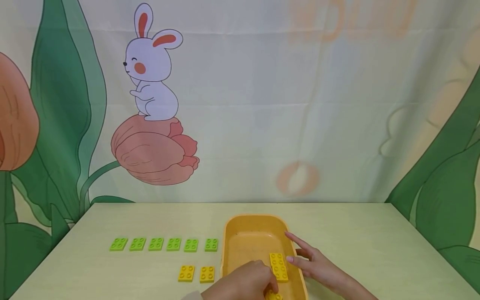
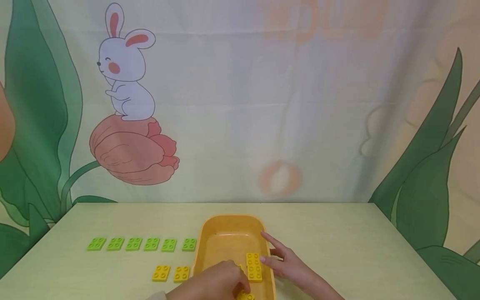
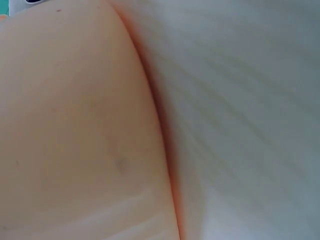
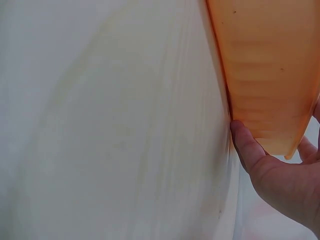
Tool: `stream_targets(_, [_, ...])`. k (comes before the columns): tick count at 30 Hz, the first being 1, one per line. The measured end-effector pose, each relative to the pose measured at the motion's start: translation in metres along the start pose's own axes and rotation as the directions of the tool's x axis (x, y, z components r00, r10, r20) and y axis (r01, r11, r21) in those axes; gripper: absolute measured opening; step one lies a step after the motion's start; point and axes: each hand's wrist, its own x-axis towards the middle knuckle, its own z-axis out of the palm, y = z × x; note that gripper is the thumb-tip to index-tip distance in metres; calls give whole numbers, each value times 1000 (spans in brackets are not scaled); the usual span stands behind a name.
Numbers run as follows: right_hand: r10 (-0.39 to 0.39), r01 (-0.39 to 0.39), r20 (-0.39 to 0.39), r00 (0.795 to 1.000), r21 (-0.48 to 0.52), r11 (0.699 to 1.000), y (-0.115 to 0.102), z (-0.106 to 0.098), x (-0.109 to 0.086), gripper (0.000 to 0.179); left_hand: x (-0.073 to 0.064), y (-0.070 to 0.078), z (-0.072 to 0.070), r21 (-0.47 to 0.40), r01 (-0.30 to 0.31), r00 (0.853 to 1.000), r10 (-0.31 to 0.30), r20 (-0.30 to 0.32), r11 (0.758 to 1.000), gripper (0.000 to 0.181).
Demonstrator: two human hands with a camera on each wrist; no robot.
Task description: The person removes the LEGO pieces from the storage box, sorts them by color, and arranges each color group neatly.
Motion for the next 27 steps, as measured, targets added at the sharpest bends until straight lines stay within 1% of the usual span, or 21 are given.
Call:
stream_targets(1, [1, -1, 1, 1000, 1, 1000, 0, 0, 0, 67, -1, 0, 0, -7, 8, 1000, -8, -5, 1000, 16])
stream_targets(5, [3, -3, 3, 1000, 0, 1000, 0, 1, 0, 67, -4, 2, -1, -80, 54, 998, -56, -31, 995, 15])
stream_targets(9, [14, -14, -13, 1000, -17, 1000, 0, 1, 1, 67, -6, 1, -3, -146, 78, 995, -87, -54, 986, 20])
stream_targets(11, [18, -19, -20, 1000, -24, 1000, 0, 1, 1, 67, -7, 0, -5, -191, 94, 993, -106, -55, 977, 21])
stream_targets(15, [18, -19, -21, 1000, -21, 1000, 0, 2, 1, 67, -11, 0, -8, -282, 150, 984, -172, -53, 948, 23])
stream_targets(17, [21, -21, -25, 999, -21, 1000, -1, 2, 0, 67, -14, 0, -10, -310, 160, 980, -188, -61, 937, 23])
stream_targets(18, [23, -24, -28, 999, -22, 999, -2, 2, 0, 67, -16, 0, -12, -311, 162, 979, -192, -68, 936, 23])
stream_targets(19, [26, -27, -30, 999, -23, 999, -2, 2, 0, 67, -18, 0, -13, -323, 157, 979, -191, -74, 933, 23])
stream_targets(20, [29, -30, -34, 999, -25, 999, -2, 3, 0, 67, -20, 0, -15, -323, 142, 980, -178, -87, 936, 23])
stream_targets(22, [34, -35, -38, 999, -28, 999, -3, 3, 0, 67, -25, -4, -19, -276, 66, 988, -102, -120, 959, 23])
stream_targets(23, [33, -34, -38, 999, -27, 999, -2, 2, 0, 67, -27, -6, -21, -259, 29, 988, -67, -139, 965, 23])
stream_targets(24, [32, -33, -35, 999, -25, 999, -2, 2, 0, 67, -29, -8, -24, -242, -3, 987, -36, -156, 970, 23])
stream_targets(27, [26, -27, -29, 999, -18, 999, -2, 1, 1, 67, -36, -13, -32, -233, -62, 979, 14, -203, 970, 26])
